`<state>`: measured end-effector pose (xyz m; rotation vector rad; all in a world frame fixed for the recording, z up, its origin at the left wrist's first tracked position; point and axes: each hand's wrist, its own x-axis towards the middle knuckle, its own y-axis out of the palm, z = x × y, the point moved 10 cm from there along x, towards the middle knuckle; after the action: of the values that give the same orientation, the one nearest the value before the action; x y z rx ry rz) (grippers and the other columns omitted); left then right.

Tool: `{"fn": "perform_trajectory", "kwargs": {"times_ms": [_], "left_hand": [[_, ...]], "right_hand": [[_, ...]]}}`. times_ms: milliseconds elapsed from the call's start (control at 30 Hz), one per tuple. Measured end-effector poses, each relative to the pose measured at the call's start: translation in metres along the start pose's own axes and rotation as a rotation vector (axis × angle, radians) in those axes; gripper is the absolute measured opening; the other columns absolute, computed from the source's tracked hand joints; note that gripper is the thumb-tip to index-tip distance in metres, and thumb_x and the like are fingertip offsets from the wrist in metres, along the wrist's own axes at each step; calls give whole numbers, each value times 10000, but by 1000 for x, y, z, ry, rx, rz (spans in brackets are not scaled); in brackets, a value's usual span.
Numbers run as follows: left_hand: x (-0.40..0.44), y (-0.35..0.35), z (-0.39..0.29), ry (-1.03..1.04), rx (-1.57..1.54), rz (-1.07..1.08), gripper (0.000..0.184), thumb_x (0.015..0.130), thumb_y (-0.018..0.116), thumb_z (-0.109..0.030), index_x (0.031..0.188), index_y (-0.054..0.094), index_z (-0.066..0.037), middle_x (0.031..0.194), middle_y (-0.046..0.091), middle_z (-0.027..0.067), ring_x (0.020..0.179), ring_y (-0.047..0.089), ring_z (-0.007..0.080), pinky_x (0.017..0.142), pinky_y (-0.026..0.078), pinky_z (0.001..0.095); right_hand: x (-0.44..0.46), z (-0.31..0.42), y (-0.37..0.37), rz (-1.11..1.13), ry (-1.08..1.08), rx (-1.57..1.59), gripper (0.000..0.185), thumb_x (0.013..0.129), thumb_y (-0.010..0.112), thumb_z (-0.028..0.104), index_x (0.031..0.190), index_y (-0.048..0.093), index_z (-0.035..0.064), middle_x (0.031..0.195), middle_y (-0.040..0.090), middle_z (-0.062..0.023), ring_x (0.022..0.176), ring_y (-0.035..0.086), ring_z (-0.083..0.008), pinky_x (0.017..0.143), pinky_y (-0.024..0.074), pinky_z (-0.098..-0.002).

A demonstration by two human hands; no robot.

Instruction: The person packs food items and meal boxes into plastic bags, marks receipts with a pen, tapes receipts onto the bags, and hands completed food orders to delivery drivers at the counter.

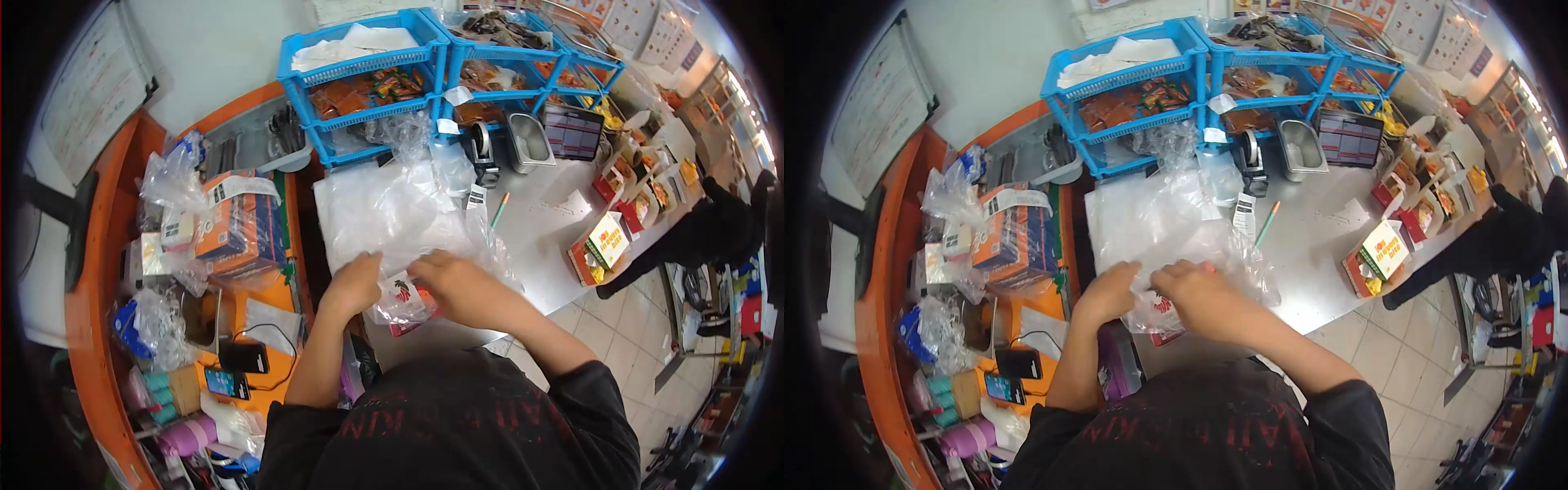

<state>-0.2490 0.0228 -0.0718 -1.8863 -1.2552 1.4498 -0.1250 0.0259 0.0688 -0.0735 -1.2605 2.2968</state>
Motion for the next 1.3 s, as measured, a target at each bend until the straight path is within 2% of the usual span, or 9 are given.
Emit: {"fn": "perform_trajectory", "kwargs": {"times_ms": [67,233,433,633,833,1000,1033,1100,1300], "left_hand": [[-44,-64,-25,213,-102,-518,390,709,507,41,1077,629,3,1063,581,199,963,592,367,814,480,424],[-105,-108,-82,262,-325,-673,377,706,475,89,1046,622,20,969,569,163,872,583,324,735,455,369],[-113,-95,-79,198,-476,-985,280,730,512,102,951,640,-12,931,564,73,648,468,119,587,370,239],[-115,-74,-53,92,-657,-978,282,756,531,80,1005,634,-1,936,564,88,611,464,107,562,385,229],[-120,-51,-128,349,-350,-402,311,710,666,-33,1020,655,-48,1157,526,132,1061,479,313,917,399,396],[-135,-51,-84,113,-93,-462,314,602,624,46,902,656,-40,1031,593,119,952,530,293,827,440,345],[-149,-71,-86,132,-144,-528,311,602,611,70,890,660,-36,954,607,113,889,552,281,792,450,339],[-173,-101,-101,276,-252,-650,280,605,596,109,840,670,-24,820,631,115,758,599,267,709,475,333],[-180,-113,-106,300,-341,-583,274,618,603,103,844,688,-28,845,638,102,798,617,241,672,486,319]], "right_hand": [[14,-19,50,42,-101,-190,280,722,563,-31,999,590,-3,945,624,-198,853,640,-326,729,511,-417],[52,-105,139,48,-50,-245,90,744,586,111,715,629,38,641,631,-133,514,610,-338,544,502,-449],[25,-127,181,317,317,-188,446,852,562,412,996,689,9,1213,535,-239,1203,425,-408,953,366,-463],[-33,-9,38,276,-189,391,647,832,643,341,1329,428,-12,1339,413,-248,1201,420,-429,1003,350,-479],[-50,-60,-82,-294,140,-296,632,802,669,313,1300,458,-13,1388,373,-225,1242,406,-373,975,392,-454],[-54,-123,-7,32,309,37,379,745,718,148,1057,600,-30,896,631,-165,863,610,-333,745,496,-415],[-56,-108,-48,-287,186,300,244,732,690,84,942,617,-16,686,590,-99,647,609,-276,639,509,-386],[-74,-105,-93,-438,304,824,114,767,619,-1,865,565,-19,692,574,-80,637,582,-169,616,480,-298],[-81,-64,-139,-338,312,426,302,773,633,5,1010,447,23,799,568,-89,622,547,-114,591,455,-262]]}}
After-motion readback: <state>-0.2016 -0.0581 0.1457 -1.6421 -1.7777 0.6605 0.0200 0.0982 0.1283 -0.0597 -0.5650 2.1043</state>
